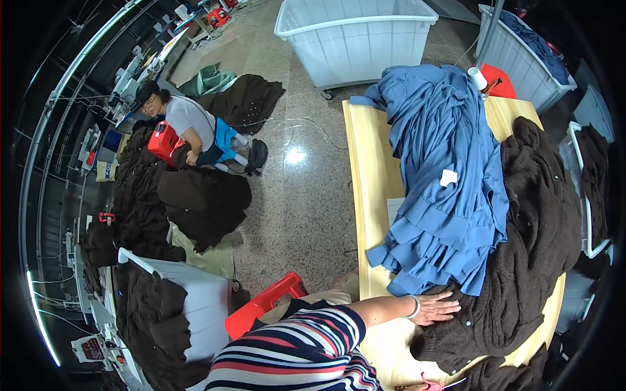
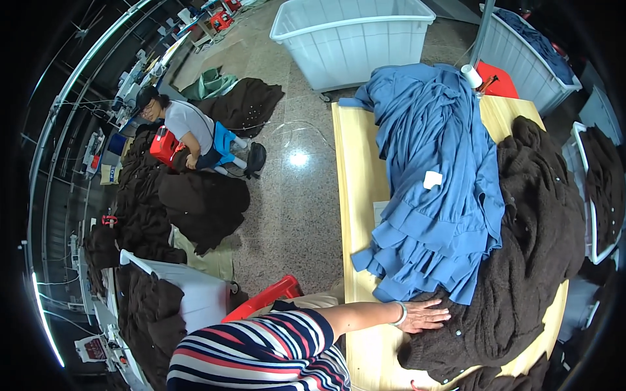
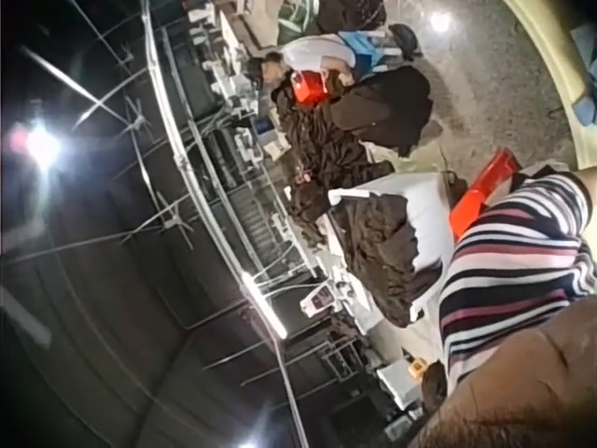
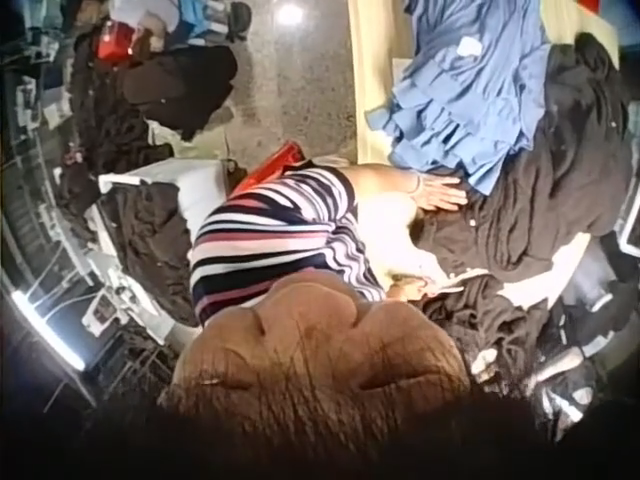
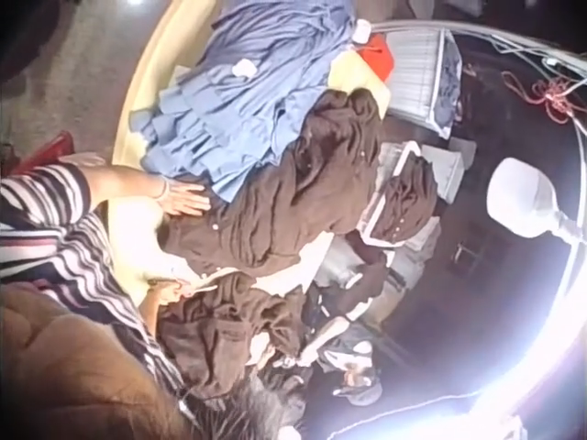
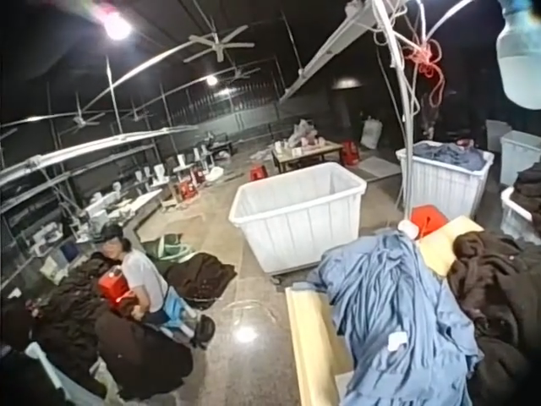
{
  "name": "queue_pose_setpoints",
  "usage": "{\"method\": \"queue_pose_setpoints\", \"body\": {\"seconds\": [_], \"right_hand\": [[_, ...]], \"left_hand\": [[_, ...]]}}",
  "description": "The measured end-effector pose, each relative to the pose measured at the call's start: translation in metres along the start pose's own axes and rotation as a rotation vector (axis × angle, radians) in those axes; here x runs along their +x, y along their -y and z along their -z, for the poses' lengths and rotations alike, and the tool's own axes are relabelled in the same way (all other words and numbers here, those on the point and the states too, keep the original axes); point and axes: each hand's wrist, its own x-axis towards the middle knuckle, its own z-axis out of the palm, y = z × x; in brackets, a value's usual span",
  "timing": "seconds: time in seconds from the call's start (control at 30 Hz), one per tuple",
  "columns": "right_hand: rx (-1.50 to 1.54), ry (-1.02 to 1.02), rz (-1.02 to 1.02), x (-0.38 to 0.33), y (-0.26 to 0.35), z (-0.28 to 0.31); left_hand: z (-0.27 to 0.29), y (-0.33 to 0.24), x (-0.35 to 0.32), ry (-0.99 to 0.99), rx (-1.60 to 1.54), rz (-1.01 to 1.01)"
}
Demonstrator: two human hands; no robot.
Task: Cutting blue fabric with scissors on a work table in a factory setting.
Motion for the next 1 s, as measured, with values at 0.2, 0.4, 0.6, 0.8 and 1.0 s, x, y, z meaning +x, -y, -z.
{"method": "queue_pose_setpoints", "body": {"seconds": [0.2, 0.4, 0.6, 0.8, 1.0], "right_hand": [[0.069, -0.041, 0.057, 0.005, -0.029, -0.009], [0.793, -0.198, 0.191, 0.017, -0.015, -0.047], [0.567, -0.473, 0.178, 0.042, -0.044, -0.084], [0.583, -0.404, 0.168, 0.028, -0.034, -0.062], [0.794, -0.299, 0.209, 0.021, -0.052, -0.069]], "left_hand": [[-0.007, -0.007, 0.004, -0.043, -0.035, -0.033], [0.021, -0.002, -0.002, 0.187, -0.060, 0.112], [0.036, -0.004, 0.012, 0.350, 0.086, 0.140], [0.026, -0.008, 0.010, 0.187, 0.045, 0.107], [-0.001, -0.050, 0.031, 0.277, 0.076, 0.120]]}}
